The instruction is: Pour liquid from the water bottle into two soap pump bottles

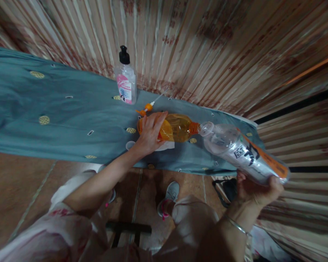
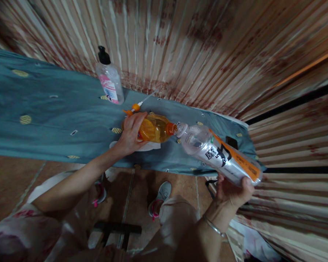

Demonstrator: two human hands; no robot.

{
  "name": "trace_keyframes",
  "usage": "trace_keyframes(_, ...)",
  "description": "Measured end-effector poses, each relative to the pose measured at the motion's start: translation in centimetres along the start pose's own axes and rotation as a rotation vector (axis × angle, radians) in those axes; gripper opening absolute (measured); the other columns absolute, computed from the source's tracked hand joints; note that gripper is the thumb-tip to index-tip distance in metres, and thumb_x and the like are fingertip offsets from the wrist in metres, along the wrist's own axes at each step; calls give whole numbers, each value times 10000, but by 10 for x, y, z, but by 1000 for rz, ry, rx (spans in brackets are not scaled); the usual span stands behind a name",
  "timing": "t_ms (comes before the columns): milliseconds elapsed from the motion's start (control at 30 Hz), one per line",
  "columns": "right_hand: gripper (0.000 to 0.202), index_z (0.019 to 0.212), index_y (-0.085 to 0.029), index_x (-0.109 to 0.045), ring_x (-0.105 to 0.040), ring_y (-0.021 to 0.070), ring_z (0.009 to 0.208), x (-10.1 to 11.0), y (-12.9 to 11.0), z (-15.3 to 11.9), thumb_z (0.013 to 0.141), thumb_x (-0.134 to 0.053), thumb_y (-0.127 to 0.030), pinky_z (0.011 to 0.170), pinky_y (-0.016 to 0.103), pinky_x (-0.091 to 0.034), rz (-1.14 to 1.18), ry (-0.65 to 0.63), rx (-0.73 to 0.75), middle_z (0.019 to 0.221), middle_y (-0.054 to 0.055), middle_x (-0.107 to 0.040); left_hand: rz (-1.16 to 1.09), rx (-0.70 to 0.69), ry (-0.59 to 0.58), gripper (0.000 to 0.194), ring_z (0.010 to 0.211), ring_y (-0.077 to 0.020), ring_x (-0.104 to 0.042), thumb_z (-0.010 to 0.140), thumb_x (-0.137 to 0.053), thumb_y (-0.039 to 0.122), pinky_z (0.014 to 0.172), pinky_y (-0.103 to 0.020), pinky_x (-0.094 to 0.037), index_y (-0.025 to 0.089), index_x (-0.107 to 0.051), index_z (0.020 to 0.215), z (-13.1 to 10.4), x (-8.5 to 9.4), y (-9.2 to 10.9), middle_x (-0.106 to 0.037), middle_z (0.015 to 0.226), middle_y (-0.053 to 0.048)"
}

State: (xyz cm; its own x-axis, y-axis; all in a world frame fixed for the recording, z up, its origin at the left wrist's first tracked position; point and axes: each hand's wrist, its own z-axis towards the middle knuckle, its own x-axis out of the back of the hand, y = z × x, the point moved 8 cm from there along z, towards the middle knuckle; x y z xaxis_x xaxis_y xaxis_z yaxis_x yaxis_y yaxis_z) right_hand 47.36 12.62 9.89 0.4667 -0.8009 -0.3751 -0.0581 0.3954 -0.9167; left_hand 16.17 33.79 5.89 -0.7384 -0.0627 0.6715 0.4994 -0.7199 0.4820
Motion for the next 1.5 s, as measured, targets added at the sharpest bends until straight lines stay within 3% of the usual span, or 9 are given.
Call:
trace_keyframes(233, 402, 808, -196, -627, -576, 142, 673, -1, -1, 1, 466, -647, -406, 301, 159, -367, -5, -4, 14, 1050, 57, -679, 4, 22, 5, 916, 1393, -368, -450, 805, -788, 449, 1195, -576, -300, 196, -330, 1556, -1, 0, -1, -502, 1496, -181)
trace_keyframes(367, 415, 836, -203, -651, -578, 147, 680, -1, -1, 0, 474, -648, -406, 307, 161, -365, 3, -10, 8, 1075, 53, -685, -1, -5, 22, 896, 1395, -374, -451, 818, -771, 439, 1197, -570, -293, 148, -338, 1546, -1, 0, 1, -499, 1491, -201)
trace_keyframes(567, 429, 843, -180, -637, -587, 144, 693, -2, -4, -1, 455, -649, -363, 298, 156, -372, 29, 10, 28, 1108, 86, -687, -3, 13, 5, 885, 1396, -372, -450, 829, -752, 476, 1196, -571, -292, 188, -335, 1554, -1, -1, -2, -502, 1497, -191)
trace_keyframes(767, 447, 859, -208, -621, -682, 268, 905, -3, -2, 0, 449, -641, -387, 312, 151, -370, 14, -9, 1, 1123, 76, -676, 1, 19, -1, 904, 1400, -375, -446, 818, -763, 461, 1202, -578, -277, 197, -322, 1561, -1, -2, -2, -497, 1502, -184)
trace_keyframes(967, 464, 876, -215, -635, -675, 272, 890, 3, 0, 1, 450, -632, -398, 321, 157, -368, 3, 9, -5, 1112, 70, -680, -16, 12, 0, 899, 1398, -383, -443, 822, -761, 468, 1197, -576, -282, 178, -335, 1558, -1, -2, -2, -504, 1489, -193)
trace_keyframes(1300, 403, 808, -203, -634, -545, 129, 633, 0, -2, 2, 457, -634, -402, 322, 162, -339, -3, -6, 17, 1013, 40, -683, -25, 18, -16, 897, 1404, -378, -425, 834, -752, 476, 1208, -586, -268, 182, -329, 1567, -1, -1, -1, -480, 1502, -192)
trace_keyframes(1500, 404, 792, -200, -593, -643, 233, 815, -1, -3, 2, 440, -642, -391, 328, 163, -362, -1, 5, 18, 1035, 83, -670, -12, -1, -2, 922, 1398, -379, -430, 826, -758, 463, 1201, -583, -270, 164, -303, 1571, -1, -1, -2, -481, 1496, -197)
